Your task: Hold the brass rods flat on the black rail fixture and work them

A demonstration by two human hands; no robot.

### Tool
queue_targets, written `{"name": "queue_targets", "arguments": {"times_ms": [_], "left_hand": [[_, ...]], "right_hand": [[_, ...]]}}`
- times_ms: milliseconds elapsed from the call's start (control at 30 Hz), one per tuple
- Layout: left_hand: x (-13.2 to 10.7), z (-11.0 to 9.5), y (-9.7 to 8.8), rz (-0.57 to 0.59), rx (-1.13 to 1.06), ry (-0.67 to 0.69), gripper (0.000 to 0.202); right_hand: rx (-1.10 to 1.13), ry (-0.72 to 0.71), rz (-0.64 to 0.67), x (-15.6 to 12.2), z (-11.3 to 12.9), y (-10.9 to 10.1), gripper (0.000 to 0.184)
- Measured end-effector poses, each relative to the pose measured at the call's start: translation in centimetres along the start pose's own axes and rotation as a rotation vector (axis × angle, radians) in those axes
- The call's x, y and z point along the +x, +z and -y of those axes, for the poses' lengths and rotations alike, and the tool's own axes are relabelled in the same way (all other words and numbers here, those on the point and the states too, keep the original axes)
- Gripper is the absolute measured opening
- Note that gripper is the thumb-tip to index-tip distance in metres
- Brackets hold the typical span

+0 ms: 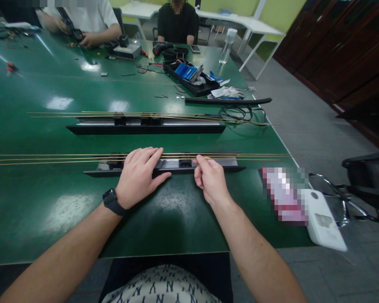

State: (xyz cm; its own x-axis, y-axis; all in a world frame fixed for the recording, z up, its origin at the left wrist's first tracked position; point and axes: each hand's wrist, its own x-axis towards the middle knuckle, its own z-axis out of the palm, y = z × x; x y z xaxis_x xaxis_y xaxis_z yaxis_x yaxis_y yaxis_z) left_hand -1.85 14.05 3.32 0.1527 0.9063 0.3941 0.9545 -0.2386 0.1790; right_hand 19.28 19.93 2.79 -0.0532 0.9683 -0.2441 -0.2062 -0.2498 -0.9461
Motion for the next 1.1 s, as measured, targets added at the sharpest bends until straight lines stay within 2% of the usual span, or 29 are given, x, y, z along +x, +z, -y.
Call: {"name": "queue_targets", "arguments": {"times_ms": [267, 833, 1100], "left_hand": [[0.03, -0.02, -0.09, -0.007, -0.001, 0.011, 0.062], [0.01, -0.04, -0.08, -0.011, -0.004, 0.004, 0.062], [0.04, -0.02, -0.15, -0.005, 0.004, 0.010, 0.062]], "right_hand": [[0.033, 0.005, -0.022, -0.04, 0.09, 0.07, 0.028], [-0.031, 0.008, 0.024, 0.13, -0.16, -0.29, 0.035], [-0.009, 0.008, 0.018, -0.01, 0.05, -0.14, 0.031]]}}
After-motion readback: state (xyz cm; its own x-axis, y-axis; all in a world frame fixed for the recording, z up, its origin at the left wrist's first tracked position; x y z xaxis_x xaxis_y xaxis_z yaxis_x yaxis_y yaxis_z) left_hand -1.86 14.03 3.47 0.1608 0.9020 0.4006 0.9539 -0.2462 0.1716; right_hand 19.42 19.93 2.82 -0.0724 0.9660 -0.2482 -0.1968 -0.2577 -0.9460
